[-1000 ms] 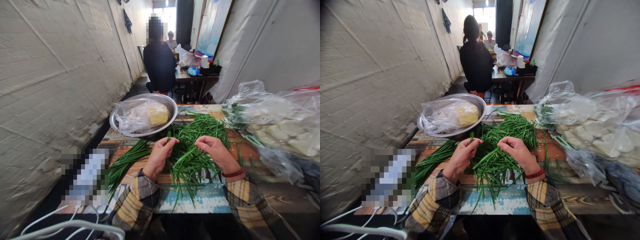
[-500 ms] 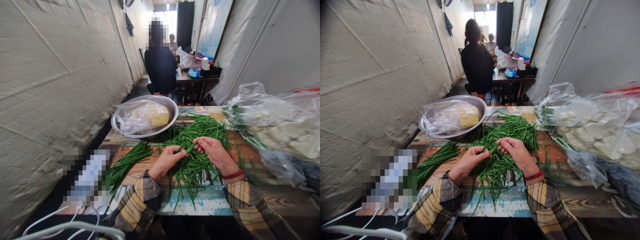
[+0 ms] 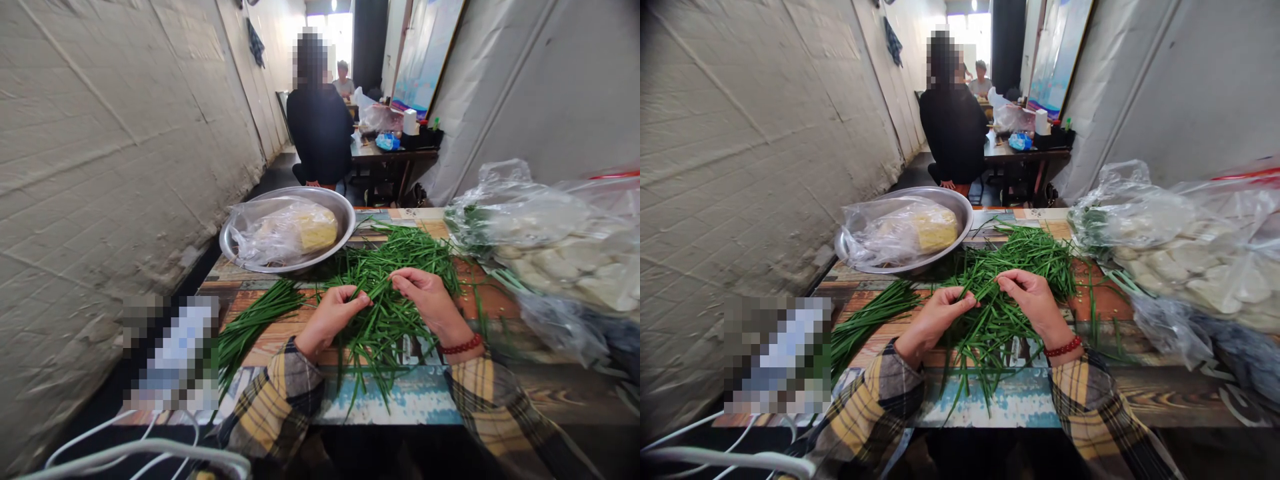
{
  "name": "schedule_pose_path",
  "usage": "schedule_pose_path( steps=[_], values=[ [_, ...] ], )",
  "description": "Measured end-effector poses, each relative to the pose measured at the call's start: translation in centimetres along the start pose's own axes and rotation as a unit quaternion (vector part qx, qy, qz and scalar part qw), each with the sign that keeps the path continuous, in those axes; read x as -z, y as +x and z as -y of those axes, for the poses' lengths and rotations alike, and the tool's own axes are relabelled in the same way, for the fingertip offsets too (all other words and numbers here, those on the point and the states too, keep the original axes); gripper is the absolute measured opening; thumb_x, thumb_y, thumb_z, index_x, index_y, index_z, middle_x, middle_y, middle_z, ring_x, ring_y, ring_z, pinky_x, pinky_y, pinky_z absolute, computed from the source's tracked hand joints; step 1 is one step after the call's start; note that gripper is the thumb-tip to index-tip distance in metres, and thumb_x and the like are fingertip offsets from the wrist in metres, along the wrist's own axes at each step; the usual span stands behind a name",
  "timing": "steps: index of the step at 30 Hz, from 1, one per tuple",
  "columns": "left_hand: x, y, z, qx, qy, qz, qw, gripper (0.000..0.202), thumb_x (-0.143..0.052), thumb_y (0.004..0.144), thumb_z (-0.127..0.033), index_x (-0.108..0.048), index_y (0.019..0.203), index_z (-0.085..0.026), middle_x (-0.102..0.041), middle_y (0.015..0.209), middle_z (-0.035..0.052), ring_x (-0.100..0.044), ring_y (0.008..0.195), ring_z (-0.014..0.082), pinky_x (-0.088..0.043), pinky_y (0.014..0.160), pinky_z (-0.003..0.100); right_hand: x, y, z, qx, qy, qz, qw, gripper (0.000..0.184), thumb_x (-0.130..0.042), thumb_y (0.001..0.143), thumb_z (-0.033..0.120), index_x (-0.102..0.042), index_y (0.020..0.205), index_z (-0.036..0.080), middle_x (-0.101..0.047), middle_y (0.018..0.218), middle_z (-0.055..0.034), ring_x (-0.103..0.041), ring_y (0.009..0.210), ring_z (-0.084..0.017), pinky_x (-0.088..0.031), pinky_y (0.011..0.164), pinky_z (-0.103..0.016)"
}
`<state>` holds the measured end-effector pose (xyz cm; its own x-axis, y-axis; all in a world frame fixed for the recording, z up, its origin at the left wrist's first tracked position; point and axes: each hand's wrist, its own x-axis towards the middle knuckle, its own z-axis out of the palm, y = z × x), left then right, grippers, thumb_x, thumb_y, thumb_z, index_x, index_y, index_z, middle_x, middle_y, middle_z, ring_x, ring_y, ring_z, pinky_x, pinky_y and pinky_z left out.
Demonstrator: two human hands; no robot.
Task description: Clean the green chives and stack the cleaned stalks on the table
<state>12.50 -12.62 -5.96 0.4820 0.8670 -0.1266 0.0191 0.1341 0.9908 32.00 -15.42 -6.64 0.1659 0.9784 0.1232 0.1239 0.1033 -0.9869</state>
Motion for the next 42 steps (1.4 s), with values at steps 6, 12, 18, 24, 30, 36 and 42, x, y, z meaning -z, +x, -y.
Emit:
schedule_pose_path(
  steps=[6,12,18,24,30,36,42],
  values=[
    [0.8,0.6,0.2,-0.059,0.004,-0.109,0.992,0.031,-0.073,0.066,-0.029,-0.07,0.093,-0.014,-0.064,0.075,0.0022,-0.051,0.065,0.0105,-0.037,0.061,0.021,0.3,-0.1,0.3,0.003,-0.004,-0.009,1.0,0.026,-0.064,0.074,0.045,-0.068,0.078,0.02,-0.064,0.073,-0.0019,-0.053,0.065,-0.014,-0.041,0.056,-0.024],
    [0.2,0.5,-0.1,-0.087,0.016,-0.095,0.991,0.036,-0.068,0.073,-0.032,-0.067,0.105,-0.015,-0.067,0.1,0.0076,-0.058,0.087,0.0178,-0.043,0.077,0.028,-0.5,-0.3,0.4,0.056,-0.04,0.022,0.997,0.023,-0.062,0.078,0.041,-0.071,0.081,0.02,-0.066,0.073,-0.001,-0.056,0.067,-0.014,-0.042,0.061,-0.026],
    [0.2,0.3,0.2,-0.083,0.082,-0.117,0.986,0.061,-0.065,0.076,-0.038,-0.051,0.13,-0.016,-0.066,0.093,0.007,-0.059,0.078,0.0177,-0.045,0.069,0.029,-0.9,-0.3,0.5,0.099,-0.068,0.019,0.993,0.021,-0.06,0.081,0.037,-0.071,0.084,0.02,-0.068,0.081,-0.0026,-0.06,0.076,-0.016,-0.046,0.069,-0.029],
    [0.2,0.1,-0.4,-0.125,0.123,-0.063,0.982,0.043,-0.066,0.076,-0.033,-0.064,0.115,-0.016,-0.066,0.111,0.0094,-0.058,0.096,0.0211,-0.043,0.082,0.031,-1.0,-0.4,0.7,0.131,-0.077,0.026,0.988,0.017,-0.06,0.082,0.033,-0.071,0.084,0.021,-0.068,0.08,-0.002,-0.06,0.075,-0.015,-0.046,0.07,-0.028],
    [-0.2,-0.3,-0.9,-0.105,0.165,-0.007,0.981,0.02,-0.068,0.072,-0.034,-0.072,0.074,-0.014,-0.064,0.072,0.0038,-0.055,0.072,0.0156,-0.04,0.069,0.027,-1.4,-0.5,1.1,0.153,-0.085,0.04,0.984,0.016,-0.06,0.082,0.031,-0.072,0.082,0.021,-0.069,0.08,-0.0029,-0.061,0.076,-0.015,-0.047,0.069,-0.028],
    [0.7,0.0,-0.9,-0.034,0.019,-0.073,0.997,0.03,-0.067,0.072,-0.043,-0.071,0.077,-0.014,-0.057,0.063,-0.0001,-0.045,0.055,0.0079,-0.032,0.052,0.021,-0.3,-0.1,0.4,0.083,-0.118,0.013,0.989,0.028,-0.053,0.085,0.038,-0.071,0.096,0.019,-0.069,0.08,-0.0033,-0.061,0.071,-0.016,-0.047,0.064,-0.027],
    [1.6,0.0,-1.7,-0.003,-0.06,-0.122,0.991,0.033,-0.068,0.069,-0.045,-0.069,0.081,-0.015,-0.061,0.078,0.002,-0.04,0.05,0.0031,-0.025,0.044,0.018,0.5,0.2,-1.0,0.094,-0.27,0.066,0.956,0.027,-0.05,0.087,0.034,-0.072,0.098,0.021,-0.072,0.092,-0.0045,-0.064,0.082,-0.019,-0.048,0.075,-0.03]
  ],
)
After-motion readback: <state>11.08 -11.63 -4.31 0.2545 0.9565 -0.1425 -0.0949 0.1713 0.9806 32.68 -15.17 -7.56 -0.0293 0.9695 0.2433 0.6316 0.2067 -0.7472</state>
